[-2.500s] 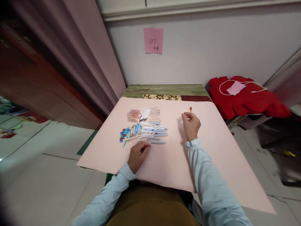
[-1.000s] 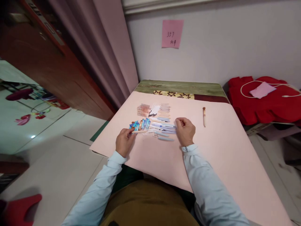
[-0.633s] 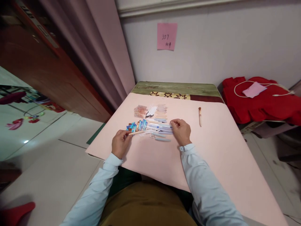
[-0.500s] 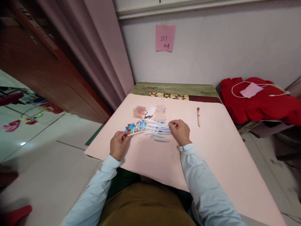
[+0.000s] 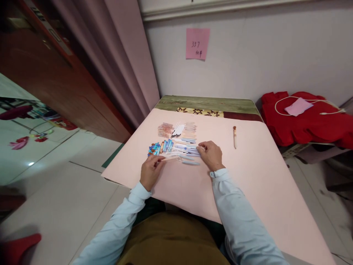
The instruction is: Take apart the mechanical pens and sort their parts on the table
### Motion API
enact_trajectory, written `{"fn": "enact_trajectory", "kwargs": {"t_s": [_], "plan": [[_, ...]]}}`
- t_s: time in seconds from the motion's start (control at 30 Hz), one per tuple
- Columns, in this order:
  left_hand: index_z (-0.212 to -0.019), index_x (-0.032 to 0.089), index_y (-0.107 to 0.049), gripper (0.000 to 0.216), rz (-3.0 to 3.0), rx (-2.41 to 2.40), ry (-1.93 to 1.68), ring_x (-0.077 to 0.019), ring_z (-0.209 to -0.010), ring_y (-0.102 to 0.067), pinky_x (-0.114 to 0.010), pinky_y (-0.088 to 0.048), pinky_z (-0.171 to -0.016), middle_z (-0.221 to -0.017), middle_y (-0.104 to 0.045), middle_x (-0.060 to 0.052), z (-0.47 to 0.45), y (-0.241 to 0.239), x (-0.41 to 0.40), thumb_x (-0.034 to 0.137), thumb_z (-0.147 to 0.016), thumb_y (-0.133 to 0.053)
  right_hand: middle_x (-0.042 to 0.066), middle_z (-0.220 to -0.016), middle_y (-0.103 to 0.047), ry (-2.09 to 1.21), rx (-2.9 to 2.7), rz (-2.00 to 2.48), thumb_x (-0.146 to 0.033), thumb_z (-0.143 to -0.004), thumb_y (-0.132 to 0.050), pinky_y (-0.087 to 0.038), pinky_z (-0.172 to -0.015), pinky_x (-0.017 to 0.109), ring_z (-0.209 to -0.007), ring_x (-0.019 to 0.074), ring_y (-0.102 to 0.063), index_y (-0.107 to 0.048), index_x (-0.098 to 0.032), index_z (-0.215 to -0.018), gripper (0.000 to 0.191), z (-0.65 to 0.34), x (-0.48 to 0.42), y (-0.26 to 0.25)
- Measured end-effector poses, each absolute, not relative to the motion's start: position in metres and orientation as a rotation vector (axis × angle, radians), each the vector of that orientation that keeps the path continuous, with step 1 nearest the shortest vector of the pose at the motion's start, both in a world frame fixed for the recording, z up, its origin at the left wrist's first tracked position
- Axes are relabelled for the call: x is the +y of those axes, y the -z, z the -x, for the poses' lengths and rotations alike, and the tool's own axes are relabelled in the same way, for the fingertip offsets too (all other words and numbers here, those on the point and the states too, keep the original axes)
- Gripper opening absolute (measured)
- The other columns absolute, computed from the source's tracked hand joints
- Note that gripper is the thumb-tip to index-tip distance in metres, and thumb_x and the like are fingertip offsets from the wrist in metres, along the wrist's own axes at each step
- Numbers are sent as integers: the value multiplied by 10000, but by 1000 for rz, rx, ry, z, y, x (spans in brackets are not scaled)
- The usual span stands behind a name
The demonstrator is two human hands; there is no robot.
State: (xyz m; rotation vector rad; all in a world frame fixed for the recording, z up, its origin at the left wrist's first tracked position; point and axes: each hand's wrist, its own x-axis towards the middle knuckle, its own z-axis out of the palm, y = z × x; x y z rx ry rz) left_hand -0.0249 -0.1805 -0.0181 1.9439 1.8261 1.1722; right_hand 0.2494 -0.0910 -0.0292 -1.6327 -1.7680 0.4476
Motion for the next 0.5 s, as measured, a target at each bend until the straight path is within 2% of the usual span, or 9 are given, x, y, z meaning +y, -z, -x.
{"fn": "enact_trajectory", "kwargs": {"t_s": [0.5], "plan": [[-936,194,-709,168,-1817,1775,-1385,-121,-629,-518,-248,-452,-626,-750,-598,-5,22,22,-181,322,-887,-612,22,-884,-711,-402,-1798,1630,-393,-849,-588,-408,-712,314,-786,186,-613,-767,-274,-867,216,-250,-90,33]]}}
